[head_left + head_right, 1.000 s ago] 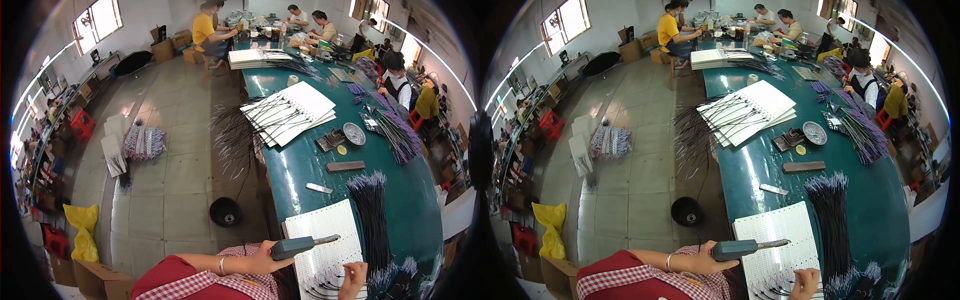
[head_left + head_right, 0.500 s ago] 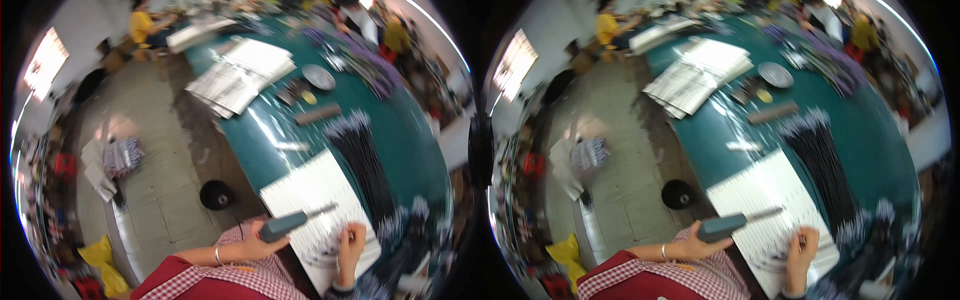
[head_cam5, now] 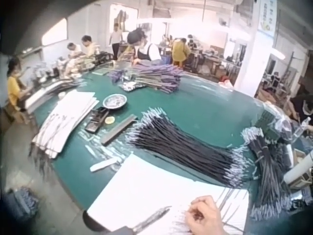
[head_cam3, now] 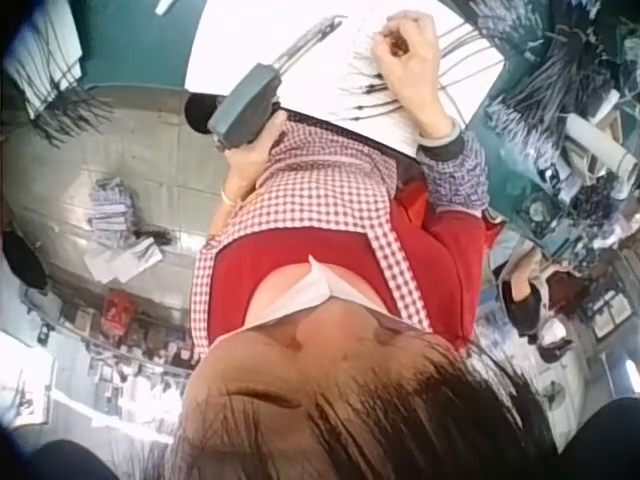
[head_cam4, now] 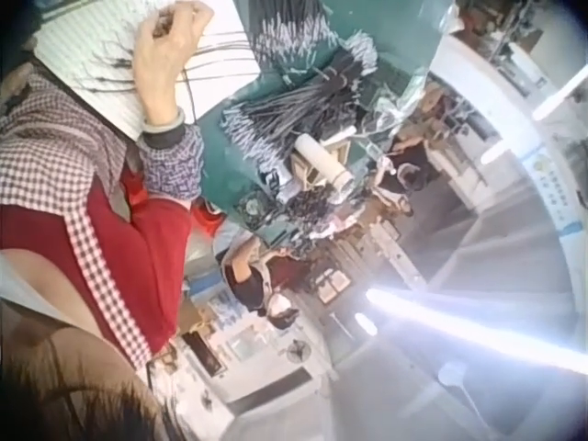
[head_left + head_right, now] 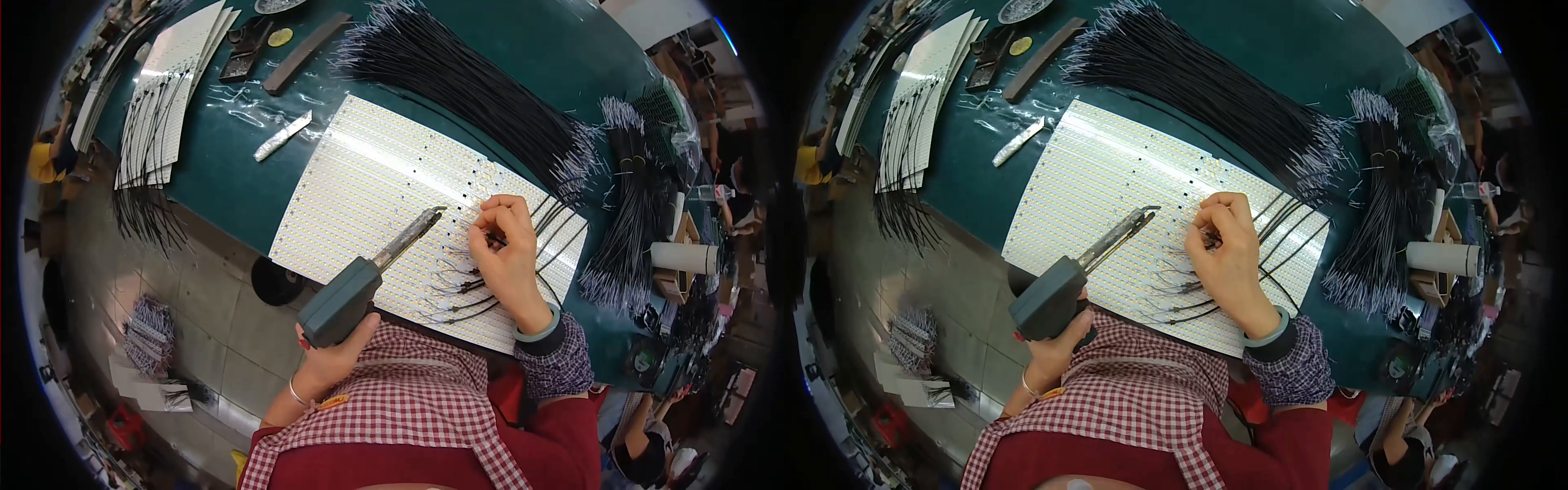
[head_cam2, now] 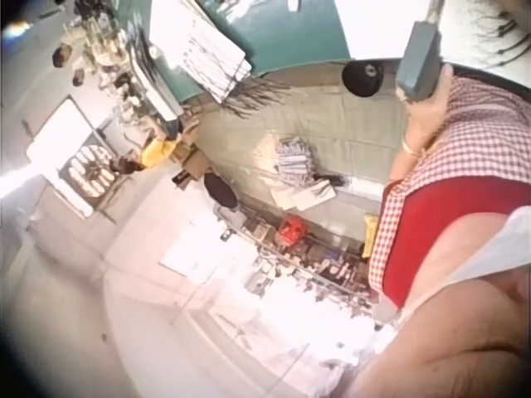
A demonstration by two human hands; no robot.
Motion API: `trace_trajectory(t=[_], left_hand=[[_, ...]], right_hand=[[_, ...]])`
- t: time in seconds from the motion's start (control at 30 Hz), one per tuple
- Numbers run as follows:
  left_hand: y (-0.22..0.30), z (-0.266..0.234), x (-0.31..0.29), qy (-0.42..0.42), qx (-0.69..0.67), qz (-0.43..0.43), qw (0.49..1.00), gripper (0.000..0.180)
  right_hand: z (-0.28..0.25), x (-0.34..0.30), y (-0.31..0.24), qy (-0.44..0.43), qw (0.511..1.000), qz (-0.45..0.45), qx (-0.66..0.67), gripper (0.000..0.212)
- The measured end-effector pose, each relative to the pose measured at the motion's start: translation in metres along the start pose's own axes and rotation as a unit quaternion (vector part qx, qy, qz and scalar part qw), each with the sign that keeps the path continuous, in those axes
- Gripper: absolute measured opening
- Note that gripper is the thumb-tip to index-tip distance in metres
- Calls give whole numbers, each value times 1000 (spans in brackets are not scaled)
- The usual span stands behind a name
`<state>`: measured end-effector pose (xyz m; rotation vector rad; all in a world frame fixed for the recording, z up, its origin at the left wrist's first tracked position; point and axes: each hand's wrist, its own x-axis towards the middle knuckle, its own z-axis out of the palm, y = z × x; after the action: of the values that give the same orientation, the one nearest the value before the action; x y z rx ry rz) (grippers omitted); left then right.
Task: The person solders black wires onto contacts on an LED panel array using a soldering iron and solder.
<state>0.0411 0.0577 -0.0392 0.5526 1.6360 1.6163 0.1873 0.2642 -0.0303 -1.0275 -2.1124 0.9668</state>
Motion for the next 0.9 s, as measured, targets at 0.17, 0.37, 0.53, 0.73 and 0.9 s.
trace_trajectory(t=[0.17,0.37,0.53,0.73,0.9], left_hand=[[-1,3,1,-17,55,45,997,22],[-4,-5,1,-80,88,2,993,37],[-5,-7,3,-98,116,6,988,37],[-6,-10,1,-105,152,12,983,36],[-4,-9,1,-103,159,28,982,36]], right_hand=[[5,-4,-1,-1,1000,13,22,9],[7,-2,0,16,1000,3,18,11],[7,-2,0,11,1000,1,0,11],[7,-3,1,5,1000,3,0,12],[7,-4,0,8,1000,-1,9,11]])
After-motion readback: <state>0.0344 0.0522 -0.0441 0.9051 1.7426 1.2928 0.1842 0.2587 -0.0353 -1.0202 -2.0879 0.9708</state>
